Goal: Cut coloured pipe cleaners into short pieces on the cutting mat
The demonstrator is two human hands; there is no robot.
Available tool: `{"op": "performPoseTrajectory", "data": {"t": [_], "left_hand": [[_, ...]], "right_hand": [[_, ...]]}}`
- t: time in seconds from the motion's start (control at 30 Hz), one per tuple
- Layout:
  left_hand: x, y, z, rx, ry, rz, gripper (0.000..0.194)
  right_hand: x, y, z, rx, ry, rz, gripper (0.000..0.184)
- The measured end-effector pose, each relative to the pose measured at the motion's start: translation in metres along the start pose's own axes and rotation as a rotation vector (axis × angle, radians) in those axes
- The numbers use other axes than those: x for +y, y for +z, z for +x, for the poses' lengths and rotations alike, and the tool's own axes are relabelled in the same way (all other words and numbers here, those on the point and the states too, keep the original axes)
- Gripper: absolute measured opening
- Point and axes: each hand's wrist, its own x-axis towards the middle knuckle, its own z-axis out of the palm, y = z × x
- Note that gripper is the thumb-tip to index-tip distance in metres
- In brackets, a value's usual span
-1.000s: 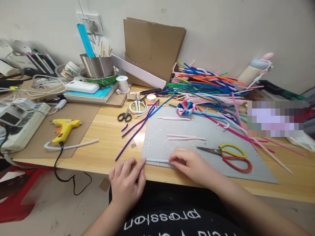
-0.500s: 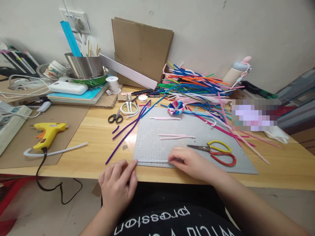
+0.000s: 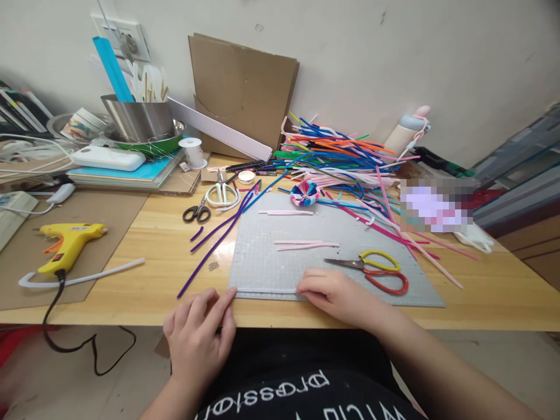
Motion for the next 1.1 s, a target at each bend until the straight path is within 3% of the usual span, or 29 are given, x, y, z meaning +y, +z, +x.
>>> {"op": "performPoseTrajectory", "data": {"t": [0.47,0.7,0.9,1.1], "left_hand": [[-0.004,0.001,-0.003,-0.004,-0.002,0.005,0.034],[-0.003,0.001,-0.003,-0.022,-0.001,0.014,0.035],[-0.004,0.0,-0.005,-0.033,-0.002,0.02,0.037],[-0.004,0.001,-0.006,-0.032,0.006,0.019,0.036]], "right_hand": [[0.003,0.003,-0.002,-0.032,-0.066,-0.065,0.026],[-0.005,-0.006,0.002,-0.14,-0.098,-0.327,0.02],[-0.018,-0.024,0.017,-0.278,-0.282,-0.584,0.014],[-0.025,-0.025,0.033,-0.375,-0.407,-0.725,0.01]]}}
